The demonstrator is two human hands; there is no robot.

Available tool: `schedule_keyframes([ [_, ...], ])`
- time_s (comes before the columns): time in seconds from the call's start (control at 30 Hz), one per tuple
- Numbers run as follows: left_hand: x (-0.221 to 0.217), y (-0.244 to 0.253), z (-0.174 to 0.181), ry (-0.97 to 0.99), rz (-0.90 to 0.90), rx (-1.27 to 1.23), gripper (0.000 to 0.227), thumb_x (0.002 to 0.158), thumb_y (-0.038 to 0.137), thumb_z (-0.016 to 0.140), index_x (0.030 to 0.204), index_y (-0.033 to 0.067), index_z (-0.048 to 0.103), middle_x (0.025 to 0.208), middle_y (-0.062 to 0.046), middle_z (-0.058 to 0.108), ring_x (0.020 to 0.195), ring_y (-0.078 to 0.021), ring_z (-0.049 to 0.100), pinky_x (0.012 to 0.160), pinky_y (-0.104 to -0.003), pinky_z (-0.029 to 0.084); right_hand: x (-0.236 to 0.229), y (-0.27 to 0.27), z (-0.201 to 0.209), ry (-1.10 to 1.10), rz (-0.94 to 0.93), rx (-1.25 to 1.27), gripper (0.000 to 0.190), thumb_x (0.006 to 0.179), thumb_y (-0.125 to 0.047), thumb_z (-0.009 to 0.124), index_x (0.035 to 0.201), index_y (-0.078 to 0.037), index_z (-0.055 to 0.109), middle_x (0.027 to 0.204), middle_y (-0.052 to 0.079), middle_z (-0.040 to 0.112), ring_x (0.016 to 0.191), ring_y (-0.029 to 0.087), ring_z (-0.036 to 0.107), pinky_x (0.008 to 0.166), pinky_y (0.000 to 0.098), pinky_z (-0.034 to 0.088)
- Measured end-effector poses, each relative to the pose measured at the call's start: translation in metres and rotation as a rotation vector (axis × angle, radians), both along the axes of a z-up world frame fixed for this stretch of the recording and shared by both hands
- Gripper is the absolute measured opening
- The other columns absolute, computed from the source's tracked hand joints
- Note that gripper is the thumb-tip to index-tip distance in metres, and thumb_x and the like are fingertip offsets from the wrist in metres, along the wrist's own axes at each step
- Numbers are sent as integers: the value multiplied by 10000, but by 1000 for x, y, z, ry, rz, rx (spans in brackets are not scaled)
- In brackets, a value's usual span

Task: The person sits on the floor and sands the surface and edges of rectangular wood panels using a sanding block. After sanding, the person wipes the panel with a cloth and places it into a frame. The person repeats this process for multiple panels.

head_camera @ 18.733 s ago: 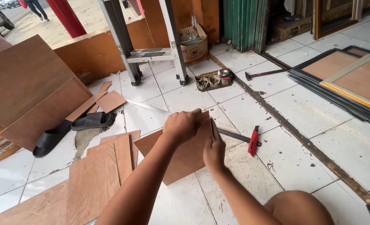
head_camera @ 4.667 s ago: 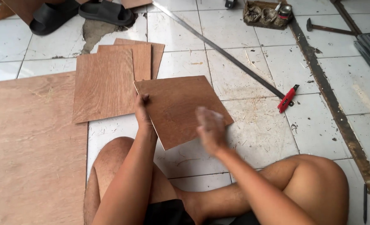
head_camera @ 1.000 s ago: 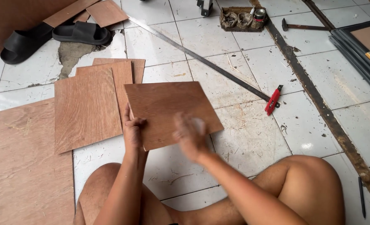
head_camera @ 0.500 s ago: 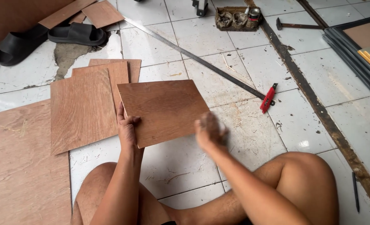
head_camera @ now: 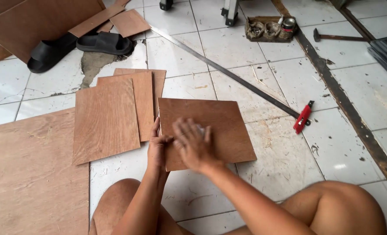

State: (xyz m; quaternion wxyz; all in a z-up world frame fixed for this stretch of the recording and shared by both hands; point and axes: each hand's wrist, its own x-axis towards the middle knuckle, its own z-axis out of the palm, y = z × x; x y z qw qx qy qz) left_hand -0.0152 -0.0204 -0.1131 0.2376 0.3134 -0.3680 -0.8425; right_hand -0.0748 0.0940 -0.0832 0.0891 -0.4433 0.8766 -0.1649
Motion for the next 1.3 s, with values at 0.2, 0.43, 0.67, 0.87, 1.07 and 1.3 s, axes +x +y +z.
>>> schedule_keyframes([
  [0.2,-4,2,18,-118,-29,64,788,593,-66,488,1269,336,450,1154,-116,565,882,-298,610,677,-384,509,-114,43,-50,-177,-634,240,581,900,-508,97,1405,-223,60,1480,-39,1,1350,243,39,960,687,55],
  [0.43,-3,-7,-1,-132,-10,93,759,630,-19,482,1296,339,417,1238,-90,518,950,-324,582,723,-425,482,-74,4,-11,-32,10,43,463,908,-334,295,1364,-270,248,1436,9,219,1339,265,148,950,691,138],
  [0.67,-6,18,69,-224,-47,28,798,594,-42,430,1325,271,379,1252,-90,478,963,-265,513,772,-353,409,-89,-14,-6,-126,-399,-25,483,861,-353,222,1296,-145,237,1288,51,291,1192,265,249,950,624,109],
  [0.87,-6,24,90,-264,4,65,768,618,-60,365,1346,182,346,1344,-81,402,1057,-227,436,884,-318,302,-98,11,41,-123,-305,50,417,871,-321,294,1216,-103,385,1249,59,464,1107,254,439,914,527,260],
  [1.07,-7,22,89,-300,-33,-10,786,595,-37,378,1349,181,341,1353,-74,376,1067,-239,424,893,-332,304,-73,5,2,-140,-309,183,601,864,-425,74,1369,-99,52,1463,49,24,1328,227,51,1014,566,39],
  [1.3,-6,22,91,-245,-78,-47,793,586,-55,389,1340,189,367,1375,-65,388,1059,-227,449,859,-310,314,-125,38,2,-287,-670,257,591,874,-422,27,1387,-129,-13,1469,4,-114,1338,210,-96,1030,583,-43],
])
